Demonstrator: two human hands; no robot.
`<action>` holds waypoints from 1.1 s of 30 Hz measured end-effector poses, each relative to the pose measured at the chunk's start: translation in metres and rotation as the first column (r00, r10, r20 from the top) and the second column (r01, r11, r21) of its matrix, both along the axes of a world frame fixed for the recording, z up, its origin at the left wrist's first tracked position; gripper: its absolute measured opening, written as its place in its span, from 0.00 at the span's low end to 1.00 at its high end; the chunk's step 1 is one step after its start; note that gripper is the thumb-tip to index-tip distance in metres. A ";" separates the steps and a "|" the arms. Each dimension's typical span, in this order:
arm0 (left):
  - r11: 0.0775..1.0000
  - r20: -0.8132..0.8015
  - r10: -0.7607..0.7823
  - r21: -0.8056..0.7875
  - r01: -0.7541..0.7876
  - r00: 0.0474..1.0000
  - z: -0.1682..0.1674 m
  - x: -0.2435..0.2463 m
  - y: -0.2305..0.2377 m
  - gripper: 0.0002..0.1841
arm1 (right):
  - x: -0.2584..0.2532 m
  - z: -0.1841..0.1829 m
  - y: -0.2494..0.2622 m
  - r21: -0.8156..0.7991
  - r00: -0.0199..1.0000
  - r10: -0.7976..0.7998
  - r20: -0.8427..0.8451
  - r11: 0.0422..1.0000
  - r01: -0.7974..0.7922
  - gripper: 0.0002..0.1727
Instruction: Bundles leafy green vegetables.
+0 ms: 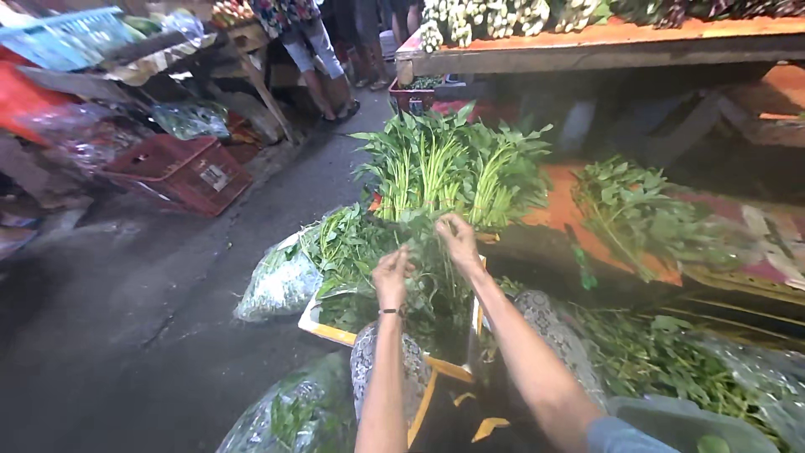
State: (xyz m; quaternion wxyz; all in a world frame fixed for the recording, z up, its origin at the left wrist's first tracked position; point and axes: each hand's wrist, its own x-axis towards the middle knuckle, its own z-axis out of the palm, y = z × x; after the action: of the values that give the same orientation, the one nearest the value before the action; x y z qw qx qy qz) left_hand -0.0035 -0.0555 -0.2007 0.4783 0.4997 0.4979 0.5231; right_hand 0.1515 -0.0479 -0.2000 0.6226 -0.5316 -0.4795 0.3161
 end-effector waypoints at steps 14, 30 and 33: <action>0.921 -0.702 -0.036 0.253 0.297 0.711 0.051 0.012 0.001 0.14 | -0.007 0.028 -0.004 0.030 0.991 0.137 0.002 0.990 -0.137 0.13; 0.913 -0.459 -0.319 0.086 0.399 0.829 0.036 0.065 -0.014 0.23 | 0.023 0.034 -0.026 0.080 0.983 0.163 -0.086 0.984 -0.157 0.25; 0.847 -0.534 -0.435 0.029 0.531 0.725 0.036 0.071 -0.020 0.27 | 0.030 0.020 -0.040 0.094 0.977 0.168 -0.133 0.983 -0.156 0.25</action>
State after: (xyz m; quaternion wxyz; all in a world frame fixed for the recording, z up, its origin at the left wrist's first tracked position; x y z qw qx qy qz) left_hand 0.0672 -0.0751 -0.1643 0.4025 0.7729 0.4083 0.2719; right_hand 0.1816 -0.0876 -0.1804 0.6484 -0.4408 -0.4888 0.3825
